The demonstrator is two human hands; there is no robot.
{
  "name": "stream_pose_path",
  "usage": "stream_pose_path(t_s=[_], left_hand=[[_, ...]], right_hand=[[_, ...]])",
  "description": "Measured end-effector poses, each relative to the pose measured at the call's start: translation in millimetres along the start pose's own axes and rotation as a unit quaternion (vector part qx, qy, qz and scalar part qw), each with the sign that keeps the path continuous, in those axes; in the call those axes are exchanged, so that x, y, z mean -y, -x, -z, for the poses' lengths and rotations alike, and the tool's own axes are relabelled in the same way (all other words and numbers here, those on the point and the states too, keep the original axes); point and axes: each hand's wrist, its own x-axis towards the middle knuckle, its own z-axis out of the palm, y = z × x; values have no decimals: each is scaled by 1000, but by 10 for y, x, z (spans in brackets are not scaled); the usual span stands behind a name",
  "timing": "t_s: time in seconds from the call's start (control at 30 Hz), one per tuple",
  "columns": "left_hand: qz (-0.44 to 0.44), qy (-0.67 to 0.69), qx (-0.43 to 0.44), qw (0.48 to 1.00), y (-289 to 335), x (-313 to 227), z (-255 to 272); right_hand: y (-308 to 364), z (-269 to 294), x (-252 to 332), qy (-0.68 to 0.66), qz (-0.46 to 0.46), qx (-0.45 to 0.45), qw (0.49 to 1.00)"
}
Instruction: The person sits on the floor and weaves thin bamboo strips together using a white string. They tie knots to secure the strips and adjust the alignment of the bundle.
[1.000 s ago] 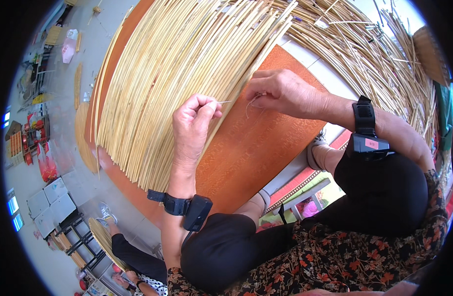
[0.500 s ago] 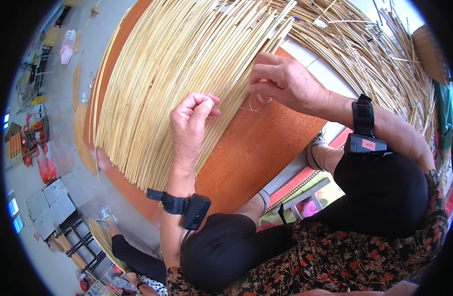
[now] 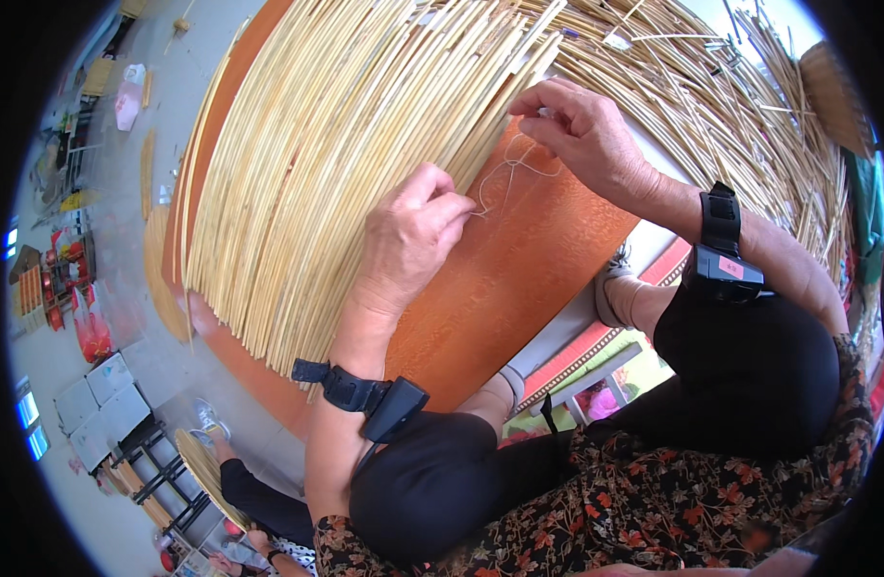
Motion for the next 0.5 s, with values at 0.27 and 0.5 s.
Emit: stream_pose_path(t_s=[0.27,0.5], left_hand=[[171,295,-91,935,85,94,-18],[190,448,-75,870,110,122,141]], right_hand=[[49,-80,14,-8,122,169,978],[78,-167,4,132,193,228,945]])
